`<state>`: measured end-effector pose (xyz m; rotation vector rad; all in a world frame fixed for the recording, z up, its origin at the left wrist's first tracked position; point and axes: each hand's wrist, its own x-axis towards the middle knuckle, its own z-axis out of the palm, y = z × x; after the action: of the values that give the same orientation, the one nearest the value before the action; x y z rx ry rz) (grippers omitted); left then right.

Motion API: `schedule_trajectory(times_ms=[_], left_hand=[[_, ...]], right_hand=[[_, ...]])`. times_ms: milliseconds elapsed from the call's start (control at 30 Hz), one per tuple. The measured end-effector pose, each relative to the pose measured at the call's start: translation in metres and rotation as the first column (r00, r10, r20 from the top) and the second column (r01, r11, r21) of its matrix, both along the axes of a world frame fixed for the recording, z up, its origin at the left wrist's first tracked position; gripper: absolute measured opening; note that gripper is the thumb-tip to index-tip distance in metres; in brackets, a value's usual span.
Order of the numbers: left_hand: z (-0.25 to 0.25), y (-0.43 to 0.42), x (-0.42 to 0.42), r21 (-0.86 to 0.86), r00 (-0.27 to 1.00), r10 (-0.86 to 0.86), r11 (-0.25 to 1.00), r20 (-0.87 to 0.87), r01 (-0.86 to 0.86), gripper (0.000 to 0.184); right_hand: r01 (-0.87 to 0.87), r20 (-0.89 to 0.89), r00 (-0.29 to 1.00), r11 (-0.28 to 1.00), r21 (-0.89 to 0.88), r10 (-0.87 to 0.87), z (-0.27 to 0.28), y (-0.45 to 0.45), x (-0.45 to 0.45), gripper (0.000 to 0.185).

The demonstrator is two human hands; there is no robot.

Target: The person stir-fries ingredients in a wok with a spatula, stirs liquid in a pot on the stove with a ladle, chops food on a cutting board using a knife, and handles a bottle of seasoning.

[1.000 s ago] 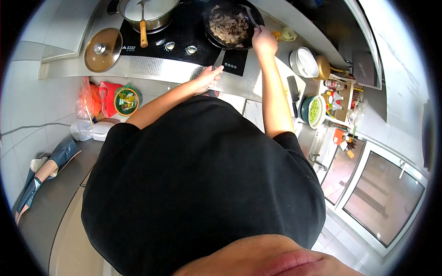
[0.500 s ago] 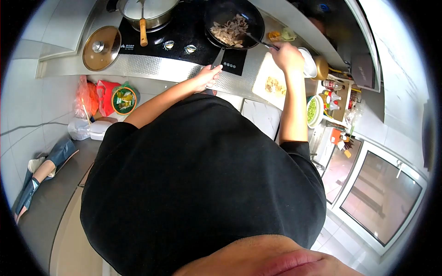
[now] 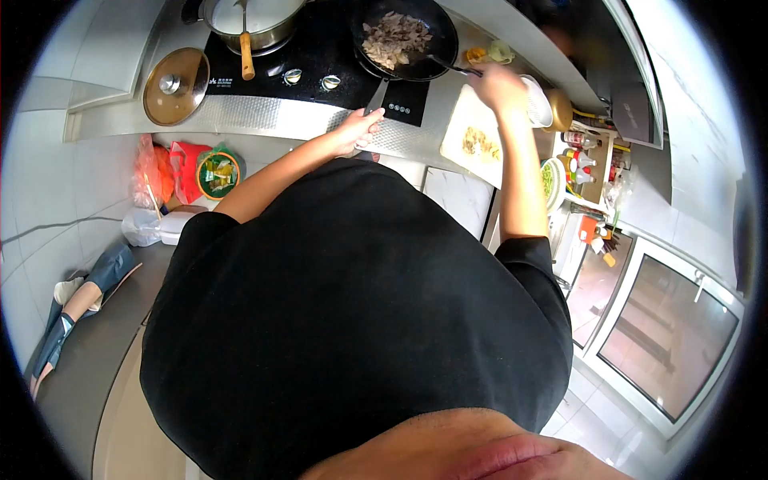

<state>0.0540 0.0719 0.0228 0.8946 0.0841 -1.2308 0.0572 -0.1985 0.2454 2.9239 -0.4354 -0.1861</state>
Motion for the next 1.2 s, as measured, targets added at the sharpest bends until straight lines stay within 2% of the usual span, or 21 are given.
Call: schedule_trajectory(times_ms=[33,200,233,300,367,433,500,533,600,633,733,800,900,967,1000,1067,1200], left_hand=[[0.001,0.0,0.001,0.005,1.0,-0.002,1.0,-0.005,0.002,0.03],[-0.003,-0.003,0.003,0.028,1.0,0.027,0.999,0.01,-0.027,0.031],[-0.003,-0.003,0.0,0.015,0.999,0.034,0.999,0.014,-0.035,0.031],[-0.003,-0.003,-0.002,0.012,1.0,0.017,1.0,0.002,-0.017,0.029],[-0.003,-0.004,0.0,0.024,1.0,0.023,0.999,-0.006,-0.023,0.028],[-0.004,-0.004,0.0,0.015,1.0,0.02,1.0,-0.005,-0.02,0.028],[-0.005,-0.002,0.0,0.002,1.0,0.019,1.0,-0.007,-0.018,0.029],[-0.003,-0.001,0.001,0.032,1.0,0.022,0.999,-0.002,-0.022,0.029],[-0.007,-0.001,0.002,0.018,1.0,0.019,1.0,-0.001,-0.019,0.03],[-0.007,-0.001,0.001,0.01,1.0,0.015,1.0,0.001,-0.015,0.03],[-0.003,-0.001,-0.001,0.05,0.999,0.028,0.998,0.045,-0.03,0.031],[0.002,-0.003,-0.001,0.064,0.998,0.031,0.997,0.059,-0.034,0.031],[0.001,-0.006,-0.004,0.111,0.995,0.032,0.993,0.099,-0.042,0.033],[-0.001,-0.006,-0.004,0.147,0.991,0.031,0.988,0.128,-0.049,0.035],[-0.002,-0.004,-0.005,0.129,0.99,0.026,0.991,0.135,-0.044,0.036],[0.0,0.0,-0.01,0.112,0.989,0.015,0.993,0.145,-0.032,0.038],[0.004,0.005,-0.011,0.121,0.988,-0.006,0.993,0.157,-0.013,0.038]], right_hand=[[0.117,-0.051,0.992,0.992,0.037,-0.115,-0.005,0.012,0.007,0.035],[0.304,0.093,0.937,0.917,0.259,-0.337,-0.079,0.009,0.029,0.039],[0.308,0.09,0.936,0.914,0.262,-0.341,-0.091,0.014,0.032,0.039],[0.305,0.2,0.898,0.883,0.358,-0.392,-0.115,0.026,0.037,0.041],[0.211,0.221,0.921,0.89,0.405,-0.32,-0.135,0.031,0.034,0.043],[0.173,0.183,0.949,0.91,0.377,-0.256,-0.115,0.038,0.02,0.041],[0.172,0.141,0.964,0.932,0.32,-0.226,-0.067,0.042,0.001,0.037],[0.167,0.172,0.961,0.95,0.265,-0.217,-0.047,0.041,-0.009,0.034],[0.169,0.108,0.977,0.976,0.138,-0.184,0.0,0.048,-0.026,0.033],[0.168,0.066,0.983,0.983,0.075,-0.173,0.013,0.049,-0.032,0.032],[0.137,-0.019,0.991,0.989,0.052,-0.136,0.023,0.043,-0.043,0.032],[0.166,-0.022,0.986,0.984,0.068,-0.165,0.005,0.043,-0.035,0.032],[0.224,0.002,0.974,0.967,0.119,-0.226,-0.05,0.032,-0.011,0.033],[0.33,0.197,0.897,0.896,0.298,-0.396,-0.081,0.031,0.003,0.036],[0.329,0.197,0.897,0.894,0.303,-0.397,-0.101,0.028,0.013,0.036],[0.304,0.32,0.831,0.854,0.422,-0.454,-0.136,0.03,0.021,0.037],[0.262,0.25,0.88,0.852,0.454,-0.404,-0.119,0.059,0.006,0.038]])
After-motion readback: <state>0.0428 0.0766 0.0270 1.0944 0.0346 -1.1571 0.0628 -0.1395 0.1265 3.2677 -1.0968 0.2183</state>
